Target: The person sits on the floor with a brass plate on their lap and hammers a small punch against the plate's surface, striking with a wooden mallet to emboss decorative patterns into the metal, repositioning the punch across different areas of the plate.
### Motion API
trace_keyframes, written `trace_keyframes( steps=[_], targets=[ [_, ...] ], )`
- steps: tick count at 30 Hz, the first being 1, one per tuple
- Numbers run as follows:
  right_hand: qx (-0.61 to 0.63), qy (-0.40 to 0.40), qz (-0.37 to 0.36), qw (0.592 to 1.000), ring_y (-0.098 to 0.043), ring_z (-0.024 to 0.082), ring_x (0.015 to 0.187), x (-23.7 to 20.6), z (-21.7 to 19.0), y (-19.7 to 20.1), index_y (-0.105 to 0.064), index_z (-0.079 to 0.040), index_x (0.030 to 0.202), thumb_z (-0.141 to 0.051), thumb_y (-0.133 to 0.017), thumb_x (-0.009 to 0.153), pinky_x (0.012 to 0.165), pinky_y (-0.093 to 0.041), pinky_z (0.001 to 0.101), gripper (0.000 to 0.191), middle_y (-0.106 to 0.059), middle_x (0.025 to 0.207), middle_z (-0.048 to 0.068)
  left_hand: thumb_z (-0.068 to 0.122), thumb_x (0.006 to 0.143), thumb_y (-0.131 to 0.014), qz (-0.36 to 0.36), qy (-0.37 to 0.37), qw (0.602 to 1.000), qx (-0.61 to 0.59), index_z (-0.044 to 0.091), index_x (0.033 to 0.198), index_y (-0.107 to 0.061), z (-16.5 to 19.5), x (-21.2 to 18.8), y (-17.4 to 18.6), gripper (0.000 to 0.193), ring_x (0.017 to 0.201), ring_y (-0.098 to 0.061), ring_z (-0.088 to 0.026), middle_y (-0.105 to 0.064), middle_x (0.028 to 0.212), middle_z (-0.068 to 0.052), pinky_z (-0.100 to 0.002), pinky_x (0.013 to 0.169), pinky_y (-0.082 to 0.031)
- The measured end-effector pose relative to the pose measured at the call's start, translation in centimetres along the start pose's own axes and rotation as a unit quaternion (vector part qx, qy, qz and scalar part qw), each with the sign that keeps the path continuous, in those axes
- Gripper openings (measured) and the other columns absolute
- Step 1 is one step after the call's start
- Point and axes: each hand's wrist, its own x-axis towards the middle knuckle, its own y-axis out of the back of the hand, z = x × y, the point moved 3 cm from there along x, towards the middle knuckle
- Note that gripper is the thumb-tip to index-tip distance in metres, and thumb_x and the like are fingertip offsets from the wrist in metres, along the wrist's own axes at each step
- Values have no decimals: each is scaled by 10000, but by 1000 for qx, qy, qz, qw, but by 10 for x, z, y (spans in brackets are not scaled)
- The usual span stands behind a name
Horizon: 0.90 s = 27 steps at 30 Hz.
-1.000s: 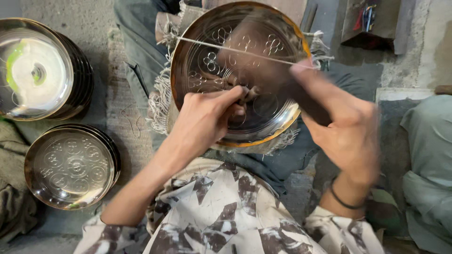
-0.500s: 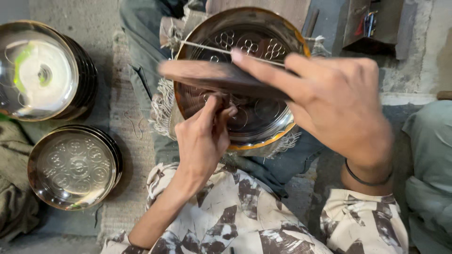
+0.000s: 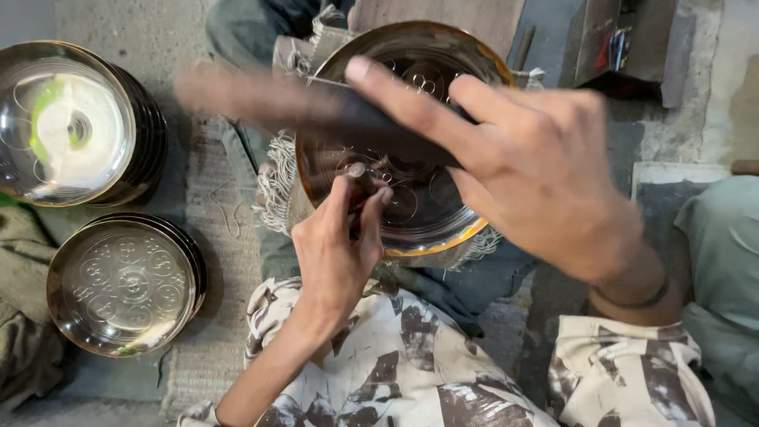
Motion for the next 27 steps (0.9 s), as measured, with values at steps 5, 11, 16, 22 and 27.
trace_keyframes(
  steps=[5, 11, 16, 22, 27],
  targets=[
    [37, -21, -30, 999, -618, 199, 540, -15, 5, -2, -561, -344, 1498, -121, -751, 778, 509, -481, 363, 777, -572, 671, 16, 9, 962, -695, -16, -6, 999, -31, 8, 1129, -643, 2, 3, 3, 175, 913, -795, -269, -771, 1001, -137, -323, 717, -620],
    [258, -345, 114, 895, -656, 226, 640, -84, -2, -40, -551, -101, 1436, -117, -902, 812, 654, -529, 355, 716, -662, 766, 93, 6, 934, -719, -150, -90, 973, -150, -1, 1206, -619, 1, 41, 11, 290, 959, -800, -232, -771, 1011, -126, -310, 828, -630],
    [285, -354, 182, 872, -734, 148, 862, -139, -19, -87, -627, -31, 1414, -90, -902, 921, 828, -570, 265, 568, -757, 1023, 130, 9, 909, -723, -317, -116, 932, -135, 25, 1115, -626, 1, 63, 5, 228, 926, -809, -208, -770, 959, -107, -312, 772, -633],
    [412, -482, 235, 737, -617, 84, 764, -162, -30, -115, -586, -32, 1463, -132, -905, 922, 729, -531, 243, 636, -673, 941, 19, -61, 810, -684, -315, -183, 928, -73, 18, 1141, -605, 4, 67, -2, 349, 867, -744, -338, -747, 903, -128, -407, 688, -558],
    [425, -400, 261, 769, -666, 83, 821, -153, -19, -101, -423, -44, 1545, -114, -897, 987, 816, -557, 226, 736, -685, 928, 19, -2, 851, -725, -307, -187, 931, -64, 35, 1101, -601, 0, 69, -7, 281, 828, -713, -365, -718, 867, -151, -439, 664, -528]
  ],
)
